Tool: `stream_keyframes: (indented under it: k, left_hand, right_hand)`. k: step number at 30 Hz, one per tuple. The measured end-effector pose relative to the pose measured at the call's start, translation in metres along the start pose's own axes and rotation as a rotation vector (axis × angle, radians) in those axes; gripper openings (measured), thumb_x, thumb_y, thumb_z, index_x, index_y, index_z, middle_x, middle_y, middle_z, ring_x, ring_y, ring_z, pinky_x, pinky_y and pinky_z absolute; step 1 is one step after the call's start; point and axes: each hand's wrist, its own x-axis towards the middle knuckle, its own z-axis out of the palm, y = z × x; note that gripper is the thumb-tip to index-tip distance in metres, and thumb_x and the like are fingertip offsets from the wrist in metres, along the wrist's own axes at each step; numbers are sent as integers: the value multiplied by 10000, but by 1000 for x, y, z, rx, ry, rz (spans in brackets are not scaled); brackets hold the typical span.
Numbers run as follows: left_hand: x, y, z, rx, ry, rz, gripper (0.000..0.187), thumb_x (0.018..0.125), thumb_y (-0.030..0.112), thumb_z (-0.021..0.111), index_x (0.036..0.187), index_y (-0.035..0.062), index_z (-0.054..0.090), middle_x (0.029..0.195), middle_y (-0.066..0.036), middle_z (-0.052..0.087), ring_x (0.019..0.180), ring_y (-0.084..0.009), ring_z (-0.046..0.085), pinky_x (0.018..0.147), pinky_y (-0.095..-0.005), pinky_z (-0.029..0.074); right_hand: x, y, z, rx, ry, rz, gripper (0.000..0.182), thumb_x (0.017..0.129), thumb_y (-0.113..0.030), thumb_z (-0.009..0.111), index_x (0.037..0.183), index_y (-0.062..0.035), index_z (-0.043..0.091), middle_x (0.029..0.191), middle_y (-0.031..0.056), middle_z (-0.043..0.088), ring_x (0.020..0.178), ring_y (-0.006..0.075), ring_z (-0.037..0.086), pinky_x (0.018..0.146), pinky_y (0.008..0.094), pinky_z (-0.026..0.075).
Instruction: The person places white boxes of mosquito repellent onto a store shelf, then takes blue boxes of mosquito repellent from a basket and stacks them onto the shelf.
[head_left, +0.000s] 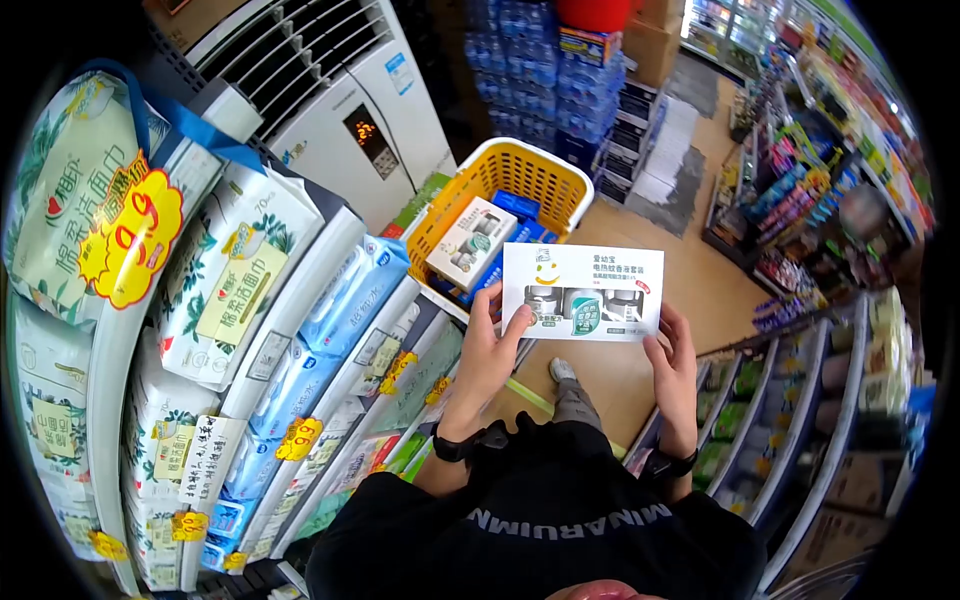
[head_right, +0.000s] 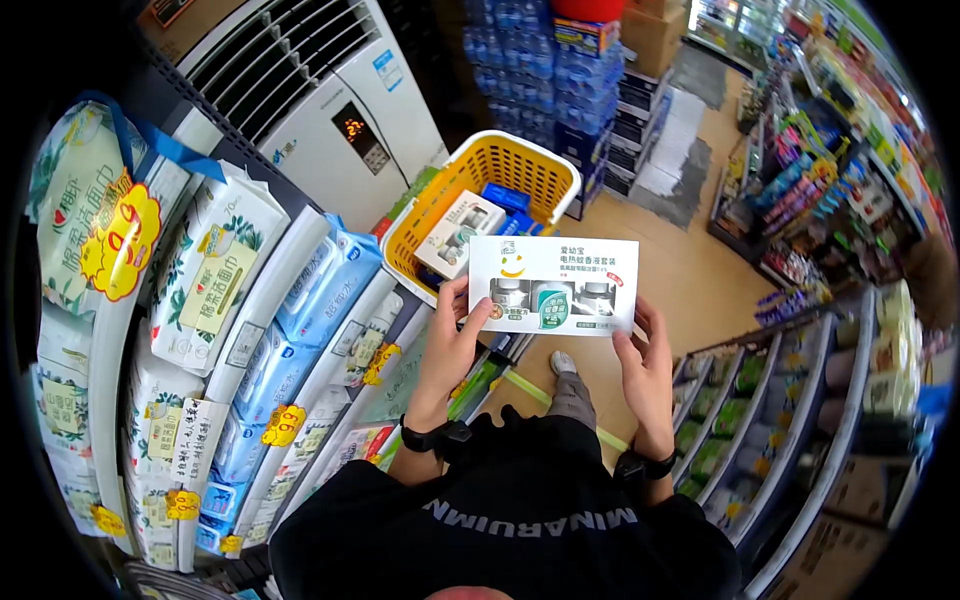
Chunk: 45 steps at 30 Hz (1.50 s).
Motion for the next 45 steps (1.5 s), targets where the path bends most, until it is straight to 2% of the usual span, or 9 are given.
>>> stream_keyframes:
  k: [10,22,24,26,28,34,39,45]
  left_hand:
    - [-76,5,1,48,-179,51,420,1027,161,647,1352,-33,463,1261,-166,624,1104,-197,627,981,-343,498]
    - [-129,30,45,8,-321,94,373,1033,183,640,1297,-32,487,1214,-165,636,1094,-188,625,960,-344,495]
    - [-142,33,55,38,-330,92,371,1033,188,640,1294,-29,490,1209,-164,639,1099,-191,623,961,-344,493]
    - [-156,35,68,12,-325,67,357,1031,194,643,1281,-22,506,1199,-159,646,1109,-197,621,960,-346,485]
    - [-172,39,82,27,-329,60,343,1028,195,646,1266,-18,520,1194,-154,650,1109,-201,621,967,-347,477]
    - [-234,49,121,38,-290,80,333,1026,197,650,1250,-20,533,1179,-156,655,1080,-199,618,945,-343,475]
    - [-294,57,148,38,-216,92,336,1023,192,657,1251,-24,539,1143,-137,666,988,-148,585,889,-316,468]
    - [-360,58,163,52,-139,114,337,1024,185,653,1258,-26,536,1156,-140,668,997,-143,585,897,-312,466]
  right_hand:
    - [-141,-20,-11,-13,192,48,509,985,-30,592,1472,-4,447,1462,187,531,1381,271,512,1074,393,475]
    - [-225,-32,-57,-23,369,41,546,971,-57,627,1488,-18,454,1445,186,562,1366,255,522,1054,381,467]
    - [-240,-36,-68,-10,347,69,568,958,-34,600,1503,-8,442,1471,147,528,1370,232,493,1104,374,435]
    - [-256,-33,-83,6,363,77,572,956,-36,604,1504,-5,441,1473,150,526,1374,236,492,1104,381,440]
    - [-272,-28,-100,-29,367,46,574,968,-59,628,1507,-22,432,1456,190,558,1334,255,547,1065,388,452]
    - [-325,-29,-154,-21,342,38,590,965,-56,622,1520,-25,425,1462,186,552,1358,255,520,1087,401,430]
    - [-369,-28,-195,-3,276,37,609,957,-59,633,1528,-36,424,1483,178,534,1390,254,493,1101,419,418]
    - [-411,-28,-230,-8,204,18,635,945,-55,645,1540,-44,424,1477,159,538,1397,252,490,1111,420,413]
